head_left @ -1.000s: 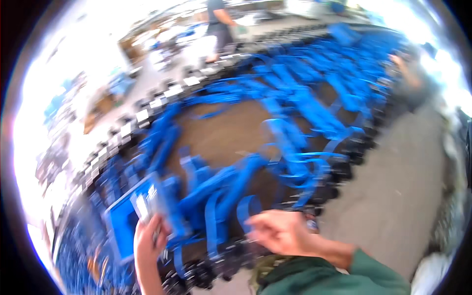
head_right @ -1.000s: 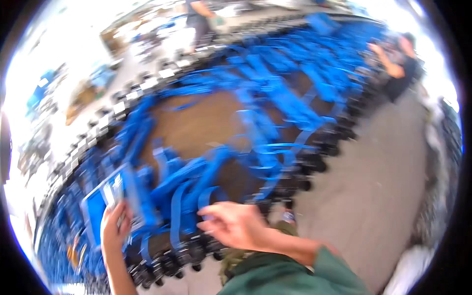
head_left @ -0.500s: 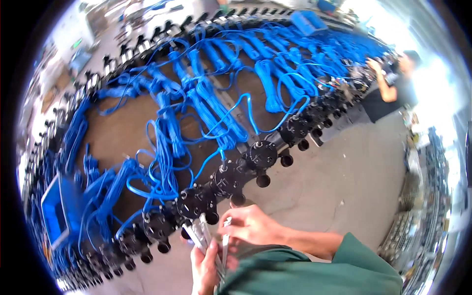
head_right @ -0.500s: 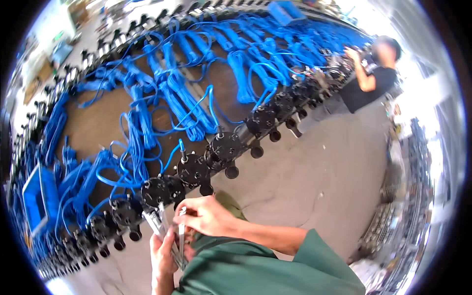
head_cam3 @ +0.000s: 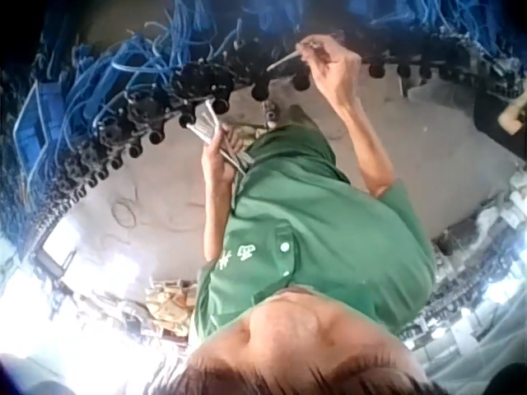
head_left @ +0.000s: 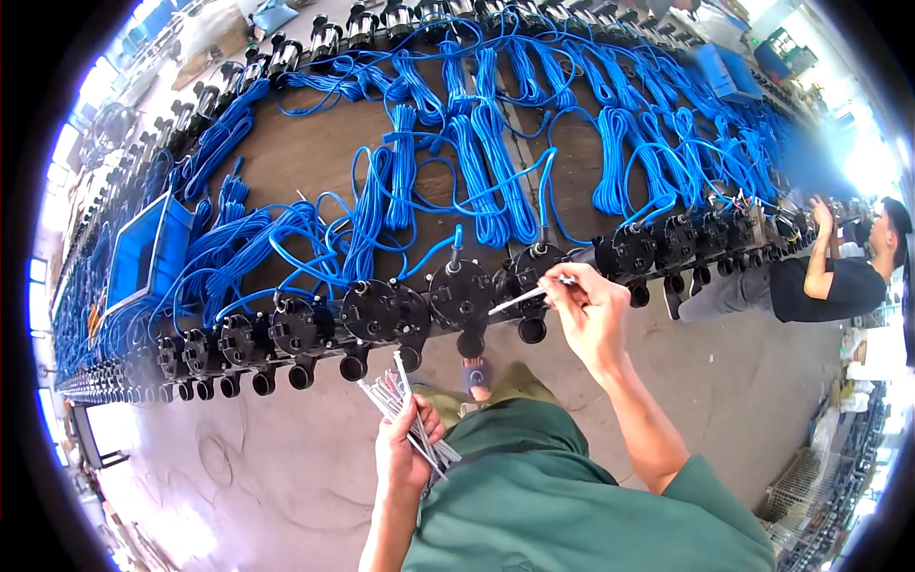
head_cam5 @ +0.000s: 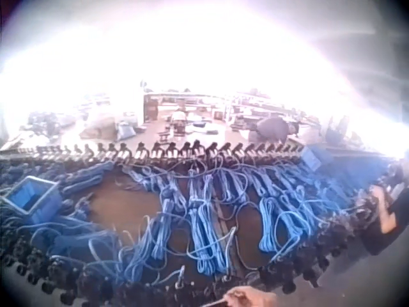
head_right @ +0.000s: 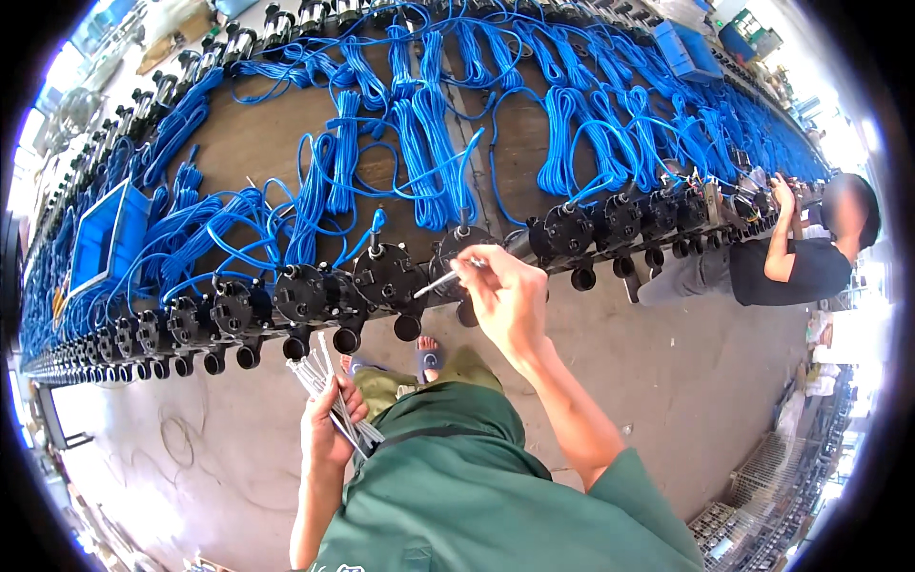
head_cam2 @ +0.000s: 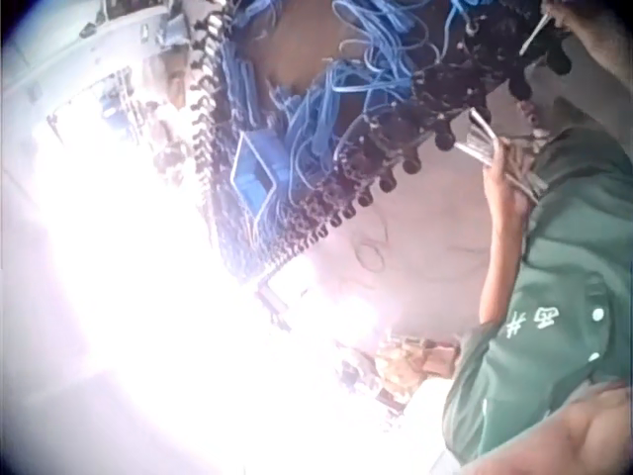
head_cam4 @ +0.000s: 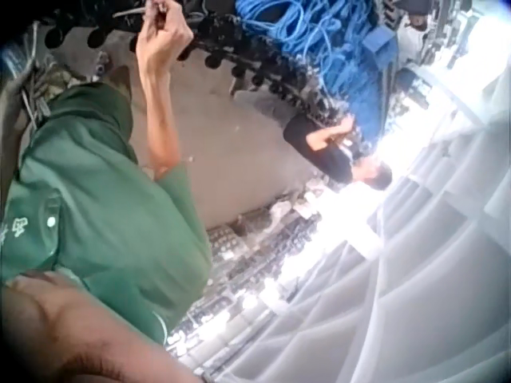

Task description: The person is assembling electrical or mechanical components on a large workbench, inserting silver metal pins into black circular bases connected by blue cables, and occasionally retrieving more pins from a blue plastic crate.

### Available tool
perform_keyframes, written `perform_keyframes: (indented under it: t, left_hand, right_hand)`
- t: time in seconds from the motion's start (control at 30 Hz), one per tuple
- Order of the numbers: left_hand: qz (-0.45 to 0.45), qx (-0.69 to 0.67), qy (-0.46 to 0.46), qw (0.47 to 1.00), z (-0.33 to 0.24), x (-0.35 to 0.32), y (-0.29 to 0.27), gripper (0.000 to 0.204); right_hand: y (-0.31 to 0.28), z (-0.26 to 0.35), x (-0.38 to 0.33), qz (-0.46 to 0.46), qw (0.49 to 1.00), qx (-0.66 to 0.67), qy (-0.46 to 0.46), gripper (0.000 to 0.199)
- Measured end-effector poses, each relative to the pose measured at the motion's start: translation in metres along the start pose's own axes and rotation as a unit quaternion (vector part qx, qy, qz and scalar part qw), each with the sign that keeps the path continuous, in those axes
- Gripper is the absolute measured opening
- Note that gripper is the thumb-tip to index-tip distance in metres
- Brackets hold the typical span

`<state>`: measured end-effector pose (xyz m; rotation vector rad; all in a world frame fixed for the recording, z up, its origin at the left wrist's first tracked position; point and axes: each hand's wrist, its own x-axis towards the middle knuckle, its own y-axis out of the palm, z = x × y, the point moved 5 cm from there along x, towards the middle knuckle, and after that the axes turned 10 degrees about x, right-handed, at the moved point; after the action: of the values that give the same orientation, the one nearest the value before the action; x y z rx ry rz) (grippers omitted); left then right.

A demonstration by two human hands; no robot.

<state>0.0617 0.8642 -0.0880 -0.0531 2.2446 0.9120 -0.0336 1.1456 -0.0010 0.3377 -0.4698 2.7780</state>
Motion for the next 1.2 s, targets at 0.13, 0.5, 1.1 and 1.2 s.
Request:
perform_keyframes:
  t: [0.13,0.5,1.1,1.2]
  left_hand:
    - [-0.012,-0.013,0.032,0.999,0.004,0.004,0.004,0.02]
    - [-0.082,0.074,0.17,0.979,-0.021,0.023,0.017,0.024]
    - [-0.14,0.115,0.25,0.951,-0.018,0.041,0.028,0.022]
    - [-0.134,0.172,0.278,0.935,-0.026,0.036,0.034,0.014]
  right_hand:
    - [0.008,0.001,0.009,0.036,0.996,-0.054,-0.054,0.011]
    - [0.04,0.004,-0.002,0.249,0.931,-0.134,-0.232,0.023]
    - [-0.002,-0.002,-0.002,0.194,0.944,-0.168,-0.207,0.027]
    - [0.008,0.004,-0.01,0.196,0.938,-0.236,-0.158,0.048]
